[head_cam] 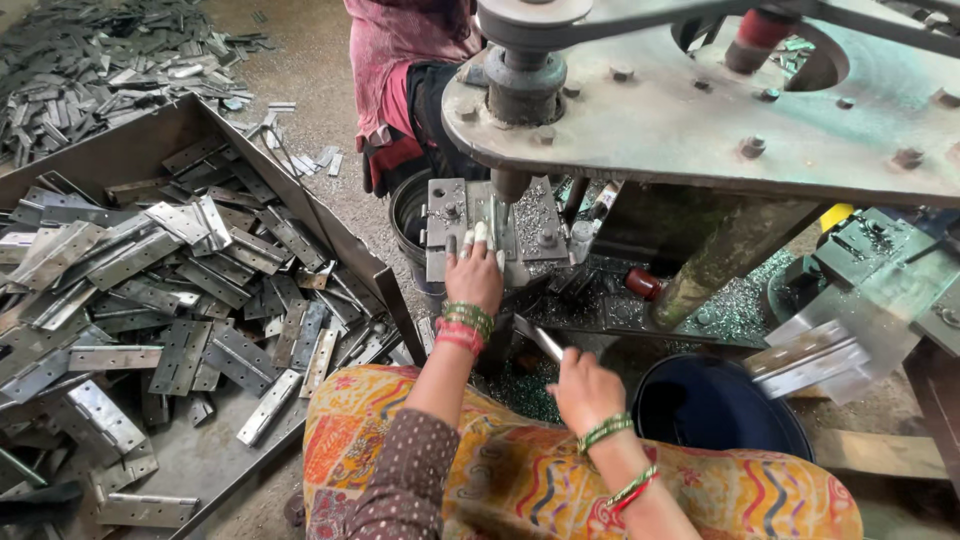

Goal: The person repeatedly picks up metal hinge pieces from a bin, places them into a jig on a punching machine, and activates the machine with a lever to punch holes. The processed pieces are then discarded into a pile.

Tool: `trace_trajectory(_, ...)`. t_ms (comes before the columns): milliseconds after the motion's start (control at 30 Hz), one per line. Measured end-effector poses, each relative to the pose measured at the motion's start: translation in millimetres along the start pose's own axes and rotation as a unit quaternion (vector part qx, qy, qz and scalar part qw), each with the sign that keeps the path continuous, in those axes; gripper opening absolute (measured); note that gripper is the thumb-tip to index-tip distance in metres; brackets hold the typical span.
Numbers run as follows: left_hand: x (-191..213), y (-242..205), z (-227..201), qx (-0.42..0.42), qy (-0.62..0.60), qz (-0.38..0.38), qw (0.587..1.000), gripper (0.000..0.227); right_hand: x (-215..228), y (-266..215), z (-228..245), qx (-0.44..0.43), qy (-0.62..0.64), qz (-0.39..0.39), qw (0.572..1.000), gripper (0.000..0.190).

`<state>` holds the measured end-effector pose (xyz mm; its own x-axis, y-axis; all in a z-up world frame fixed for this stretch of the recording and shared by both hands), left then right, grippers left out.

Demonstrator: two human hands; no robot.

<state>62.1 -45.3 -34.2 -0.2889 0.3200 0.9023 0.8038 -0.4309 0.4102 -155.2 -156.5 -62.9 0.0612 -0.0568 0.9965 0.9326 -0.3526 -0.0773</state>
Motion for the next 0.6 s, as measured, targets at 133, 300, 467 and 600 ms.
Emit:
trace_trajectory(133, -4, 19, -1, 0.012, -0.021, 0.046, 0.999, 0.032, -36, 5, -11, -0.03, -0.007, 0.069, 0.997, 0.058)
trace_trajectory(300, 3, 2, -1, -0.018, -0.029, -0.069, 0.997, 0.034, -98, -10, -21, 0.012, -0.006, 0.122, 0.992, 0.067)
trace_trajectory(467, 14, -2, -3, -0.024, 0.022, 0.014, 0.999, 0.026, -32, -9, -15, 0.015, 0.019, 0.128, 0.991, 0.077)
trace_trajectory(600, 6, 14, 4, 0.003, 0.018, 0.078, 0.997, 0.028, 23, -2, 3, 0.004, 0.001, 0.04, 0.999, 0.059)
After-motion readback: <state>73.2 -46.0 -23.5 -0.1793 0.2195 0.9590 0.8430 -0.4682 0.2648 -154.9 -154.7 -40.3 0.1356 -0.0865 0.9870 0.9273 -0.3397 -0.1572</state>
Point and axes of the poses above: each hand's wrist, its own y-axis towards the middle knuckle, its own x-axis out of the back of the hand, z = x × y, the point moved 2 cm from there along y, towards the middle knuckle, and after that the axes turned 3 degrees about -z, right-handed, at the moved point
